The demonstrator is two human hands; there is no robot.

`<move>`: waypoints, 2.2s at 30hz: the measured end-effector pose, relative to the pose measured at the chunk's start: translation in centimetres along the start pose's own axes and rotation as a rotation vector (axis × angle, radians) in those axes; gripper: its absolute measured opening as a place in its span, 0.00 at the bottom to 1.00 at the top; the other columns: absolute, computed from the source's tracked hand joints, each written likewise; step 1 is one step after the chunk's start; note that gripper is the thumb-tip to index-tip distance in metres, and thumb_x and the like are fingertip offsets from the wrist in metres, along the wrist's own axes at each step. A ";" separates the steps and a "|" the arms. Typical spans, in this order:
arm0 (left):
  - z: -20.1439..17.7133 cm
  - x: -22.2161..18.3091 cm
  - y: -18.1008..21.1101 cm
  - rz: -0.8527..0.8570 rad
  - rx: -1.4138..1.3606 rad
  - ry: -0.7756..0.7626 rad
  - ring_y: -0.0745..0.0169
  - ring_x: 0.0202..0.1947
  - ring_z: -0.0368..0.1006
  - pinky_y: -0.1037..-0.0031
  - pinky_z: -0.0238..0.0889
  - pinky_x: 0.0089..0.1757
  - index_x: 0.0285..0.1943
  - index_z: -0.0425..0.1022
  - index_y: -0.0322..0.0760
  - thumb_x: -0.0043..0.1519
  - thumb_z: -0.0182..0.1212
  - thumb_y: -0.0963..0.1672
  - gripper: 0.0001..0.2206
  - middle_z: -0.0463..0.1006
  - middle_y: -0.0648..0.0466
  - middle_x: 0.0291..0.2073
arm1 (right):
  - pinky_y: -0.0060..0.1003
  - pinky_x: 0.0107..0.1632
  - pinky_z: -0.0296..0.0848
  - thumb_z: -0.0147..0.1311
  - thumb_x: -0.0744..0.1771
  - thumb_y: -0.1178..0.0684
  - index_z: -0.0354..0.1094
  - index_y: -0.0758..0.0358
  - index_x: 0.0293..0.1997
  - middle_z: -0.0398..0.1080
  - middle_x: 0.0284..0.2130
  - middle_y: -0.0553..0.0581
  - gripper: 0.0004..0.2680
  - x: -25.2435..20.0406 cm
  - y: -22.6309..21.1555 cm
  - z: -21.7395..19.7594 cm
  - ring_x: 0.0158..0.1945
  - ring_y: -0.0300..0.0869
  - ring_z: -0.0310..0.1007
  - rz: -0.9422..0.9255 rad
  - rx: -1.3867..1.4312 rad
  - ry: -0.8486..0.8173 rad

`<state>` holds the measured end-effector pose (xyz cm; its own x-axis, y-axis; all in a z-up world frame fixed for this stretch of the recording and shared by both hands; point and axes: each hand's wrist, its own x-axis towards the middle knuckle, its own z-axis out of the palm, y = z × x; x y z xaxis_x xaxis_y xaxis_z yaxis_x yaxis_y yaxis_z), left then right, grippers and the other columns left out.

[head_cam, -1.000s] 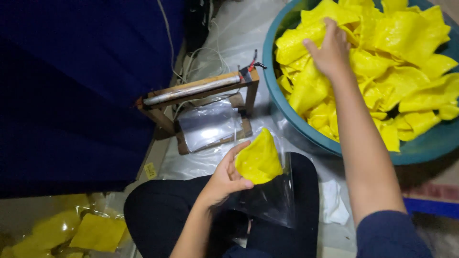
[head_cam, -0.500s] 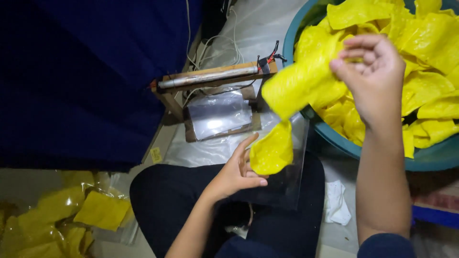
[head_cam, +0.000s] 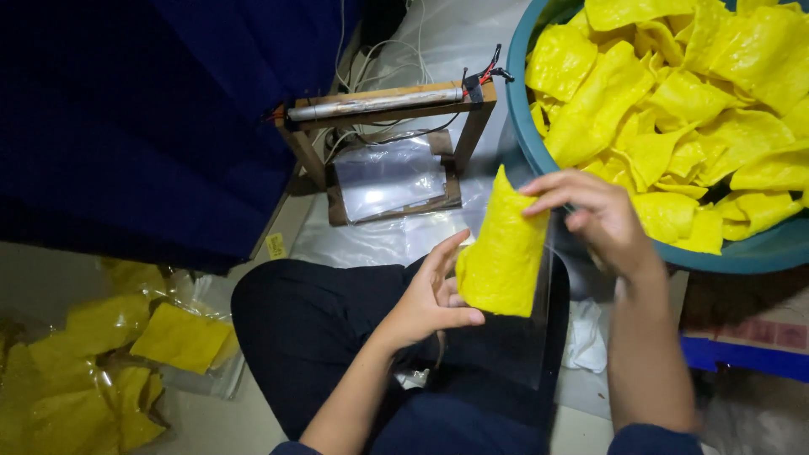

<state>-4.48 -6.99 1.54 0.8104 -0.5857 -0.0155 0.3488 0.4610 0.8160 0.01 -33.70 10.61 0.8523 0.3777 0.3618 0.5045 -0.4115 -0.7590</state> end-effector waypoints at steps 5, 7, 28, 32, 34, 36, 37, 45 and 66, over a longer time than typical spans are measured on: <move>-0.7 -0.1 -1.1 0.033 -0.004 0.038 0.48 0.61 0.71 0.64 0.72 0.56 0.80 0.46 0.39 0.43 0.80 0.37 0.55 0.63 0.44 0.66 | 0.47 0.61 0.64 0.66 0.59 0.38 0.73 0.58 0.32 0.75 0.48 0.57 0.14 -0.8 -1.8 4.9 0.55 0.54 0.74 -0.220 -0.116 0.112; -0.7 -0.3 -0.4 0.047 0.028 0.049 0.52 0.61 0.70 0.65 0.71 0.56 0.80 0.45 0.39 0.44 0.80 0.37 0.55 0.64 0.45 0.66 | 0.43 0.56 0.65 0.72 0.60 0.53 0.69 0.56 0.22 0.78 0.41 0.53 0.11 -0.3 -3.7 5.6 0.47 0.50 0.79 -0.287 -0.193 0.189; -2.4 -2.4 4.6 -0.011 0.580 0.056 0.51 0.64 0.70 0.64 0.63 0.61 0.80 0.38 0.44 0.52 0.73 0.43 0.51 0.71 0.43 0.62 | 0.48 0.66 0.57 0.63 0.64 0.46 0.74 0.55 0.43 0.79 0.40 0.46 0.09 0.5 -6.3 3.6 0.43 0.37 0.76 -0.116 -0.637 -0.270; -2.4 -2.3 4.5 0.021 0.667 -0.003 0.46 0.64 0.69 0.57 0.61 0.64 0.80 0.37 0.44 0.48 0.76 0.47 0.54 0.71 0.42 0.62 | 0.45 0.66 0.62 0.54 0.67 0.46 0.74 0.52 0.45 0.78 0.41 0.41 0.07 0.2 -5.6 4.7 0.58 0.52 0.65 0.070 -0.498 -0.332; -2.4 -2.4 4.3 0.019 0.673 -0.025 0.45 0.64 0.70 0.59 0.61 0.63 0.80 0.37 0.45 0.48 0.76 0.46 0.54 0.71 0.40 0.62 | 0.42 0.66 0.61 0.54 0.68 0.47 0.74 0.51 0.42 0.78 0.37 0.40 0.05 0.9 -6.9 4.8 0.56 0.50 0.65 0.061 -0.447 -0.314; -2.8 -2.6 4.1 0.108 0.559 -0.022 0.47 0.66 0.69 0.57 0.60 0.65 0.80 0.39 0.45 0.51 0.75 0.45 0.51 0.71 0.40 0.64 | 0.44 0.67 0.51 0.61 0.65 0.47 0.73 0.50 0.40 0.78 0.40 0.39 0.05 2.0 -8.7 4.3 0.45 0.33 0.77 -0.100 -0.391 -0.246; -2.8 -2.5 4.2 0.109 0.560 -0.020 0.47 0.66 0.69 0.57 0.60 0.65 0.80 0.39 0.45 0.51 0.75 0.45 0.51 0.71 0.40 0.64 | 0.44 0.67 0.51 0.61 0.65 0.47 0.73 0.50 0.40 0.78 0.40 0.39 0.05 2.0 -8.9 4.5 0.45 0.33 0.77 -0.103 -0.391 -0.247; -3.9 -2.7 2.3 0.149 0.603 0.135 0.52 0.70 0.64 0.63 0.52 0.67 0.80 0.42 0.47 0.52 0.75 0.44 0.49 0.68 0.47 0.67 | 0.41 0.67 0.65 0.63 0.64 0.53 0.66 0.67 0.53 0.70 0.51 0.61 0.16 -0.3 -6.2 5.5 0.59 0.49 0.68 0.077 -0.005 0.187; -6.5 -0.4 3.8 0.631 0.573 0.564 0.50 0.61 0.70 0.59 0.58 0.62 0.38 0.77 0.39 0.62 0.68 0.43 0.05 0.79 0.51 0.47 | 0.39 0.63 0.70 0.57 0.70 0.61 0.63 0.65 0.39 0.70 0.41 0.60 0.05 -2.5 3.3 15.1 0.58 0.52 0.74 0.087 0.482 0.814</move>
<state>-0.42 -0.68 0.91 0.9235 0.1210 0.3640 -0.3763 0.1019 0.9209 -2.54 -23.48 -0.95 0.8103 -0.4071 0.4216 0.4785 0.0442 -0.8770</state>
